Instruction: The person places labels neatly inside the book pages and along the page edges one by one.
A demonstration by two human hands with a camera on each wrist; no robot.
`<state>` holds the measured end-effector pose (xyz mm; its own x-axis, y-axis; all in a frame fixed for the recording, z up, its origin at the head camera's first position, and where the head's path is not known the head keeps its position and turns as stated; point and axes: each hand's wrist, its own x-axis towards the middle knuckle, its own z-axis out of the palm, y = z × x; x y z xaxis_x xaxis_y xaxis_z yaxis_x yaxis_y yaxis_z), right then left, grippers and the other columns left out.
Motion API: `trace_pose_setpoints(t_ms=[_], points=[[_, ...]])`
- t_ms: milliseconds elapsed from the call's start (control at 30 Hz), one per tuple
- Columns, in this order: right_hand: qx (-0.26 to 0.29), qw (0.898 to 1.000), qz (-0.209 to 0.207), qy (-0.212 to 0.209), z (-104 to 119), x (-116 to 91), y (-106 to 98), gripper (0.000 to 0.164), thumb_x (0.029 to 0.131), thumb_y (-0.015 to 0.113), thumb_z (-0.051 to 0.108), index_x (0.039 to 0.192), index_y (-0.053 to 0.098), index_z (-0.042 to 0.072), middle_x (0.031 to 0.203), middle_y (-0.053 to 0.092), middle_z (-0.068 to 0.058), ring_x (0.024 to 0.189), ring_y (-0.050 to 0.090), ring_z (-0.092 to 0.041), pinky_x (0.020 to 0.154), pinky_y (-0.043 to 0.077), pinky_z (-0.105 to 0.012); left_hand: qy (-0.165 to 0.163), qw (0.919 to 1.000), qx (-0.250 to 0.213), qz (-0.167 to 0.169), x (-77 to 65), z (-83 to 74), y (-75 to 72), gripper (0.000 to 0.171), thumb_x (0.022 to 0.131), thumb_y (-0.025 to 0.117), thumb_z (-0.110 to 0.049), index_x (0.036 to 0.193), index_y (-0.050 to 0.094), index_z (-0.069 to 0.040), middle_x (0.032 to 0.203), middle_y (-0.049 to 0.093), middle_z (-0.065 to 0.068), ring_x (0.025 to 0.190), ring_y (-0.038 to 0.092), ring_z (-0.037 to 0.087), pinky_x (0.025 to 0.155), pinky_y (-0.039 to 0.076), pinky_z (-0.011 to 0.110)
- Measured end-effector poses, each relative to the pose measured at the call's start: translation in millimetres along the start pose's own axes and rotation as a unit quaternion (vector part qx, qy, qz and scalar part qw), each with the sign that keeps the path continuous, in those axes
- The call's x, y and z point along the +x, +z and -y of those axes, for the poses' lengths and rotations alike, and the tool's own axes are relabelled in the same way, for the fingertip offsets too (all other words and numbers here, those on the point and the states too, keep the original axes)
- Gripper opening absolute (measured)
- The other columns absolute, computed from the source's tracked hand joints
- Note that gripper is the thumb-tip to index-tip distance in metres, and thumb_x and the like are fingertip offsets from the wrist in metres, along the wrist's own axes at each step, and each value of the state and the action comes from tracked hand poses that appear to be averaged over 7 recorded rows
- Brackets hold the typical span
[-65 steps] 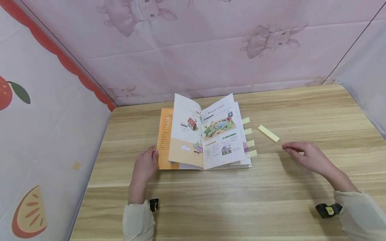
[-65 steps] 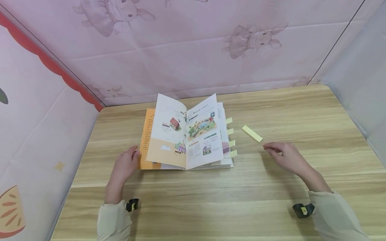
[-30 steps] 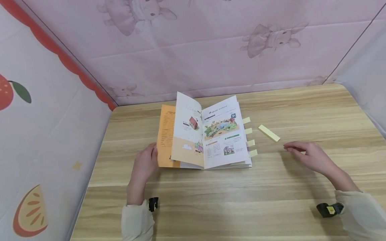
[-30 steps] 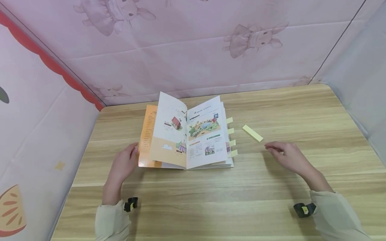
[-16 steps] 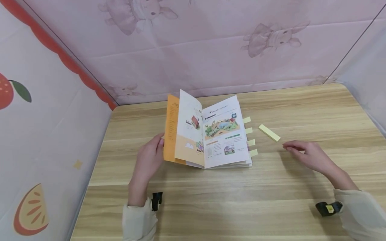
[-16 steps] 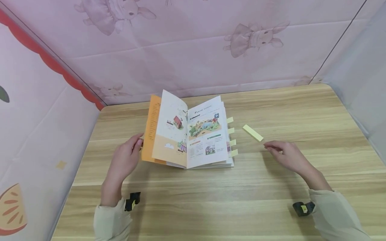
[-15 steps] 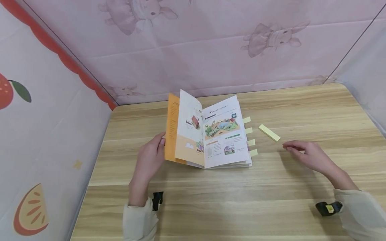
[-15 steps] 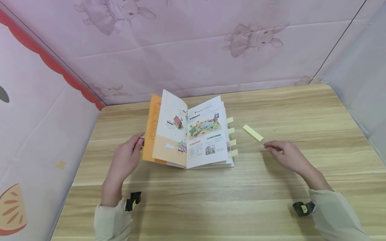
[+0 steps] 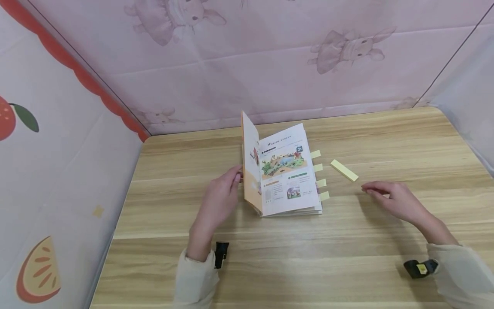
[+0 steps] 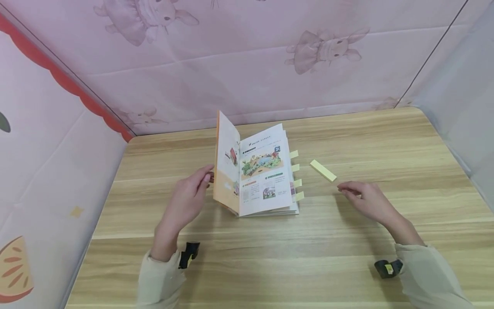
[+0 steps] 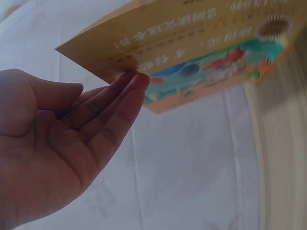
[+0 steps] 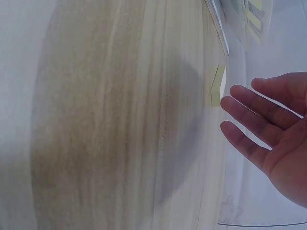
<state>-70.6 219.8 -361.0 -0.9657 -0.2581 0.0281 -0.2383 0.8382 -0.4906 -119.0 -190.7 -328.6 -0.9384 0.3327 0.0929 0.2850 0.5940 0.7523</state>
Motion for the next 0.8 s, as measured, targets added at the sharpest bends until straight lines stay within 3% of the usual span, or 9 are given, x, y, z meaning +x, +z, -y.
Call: trace_pose_setpoints(t_ms=[367,667,800], points=[[0.001,1.0,-0.002,-0.001,-0.6,-1.7,1.4,0.02,0.082,0.059,-0.007,0.1,0.067,-0.004,0.092,0.068,-0.015,0.08,0.058,-0.001,0.061,0.05,-0.019,0.052,0.9961,0.021,0.069,7.5,-15.8,37.2,0.029,0.096,0.043,-0.006,0.121,0.054,0.003,0.108,0.064,0.013,0.093,0.062,0.025,0.079,0.051,0.033],[0.006,1.0,0.0,0.007,-1.2,-3.0,1.0,0.019,0.083,0.059,-0.007,0.1,0.066,-0.004,0.093,0.068,-0.016,0.08,0.058,-0.002,0.061,0.049,-0.018,0.011,0.9848,0.061,0.162,5.7,-18.0,66.1,0.032,0.098,0.041,-0.016,0.125,0.053,-0.003,0.12,0.059,0.009,0.115,0.051,0.025,0.095,0.042,0.038],[0.005,1.0,-0.006,0.008,-0.6,-3.5,1.6,0.019,0.083,0.059,-0.006,0.1,0.067,-0.003,0.093,0.068,-0.015,0.081,0.058,-0.001,0.061,0.049,-0.017,-0.004,0.9814,0.062,0.181,2.7,-15.8,72.3,0.033,0.098,0.042,-0.02,0.126,0.053,-0.006,0.123,0.057,0.007,0.121,0.045,0.027,0.098,0.038,0.041]])
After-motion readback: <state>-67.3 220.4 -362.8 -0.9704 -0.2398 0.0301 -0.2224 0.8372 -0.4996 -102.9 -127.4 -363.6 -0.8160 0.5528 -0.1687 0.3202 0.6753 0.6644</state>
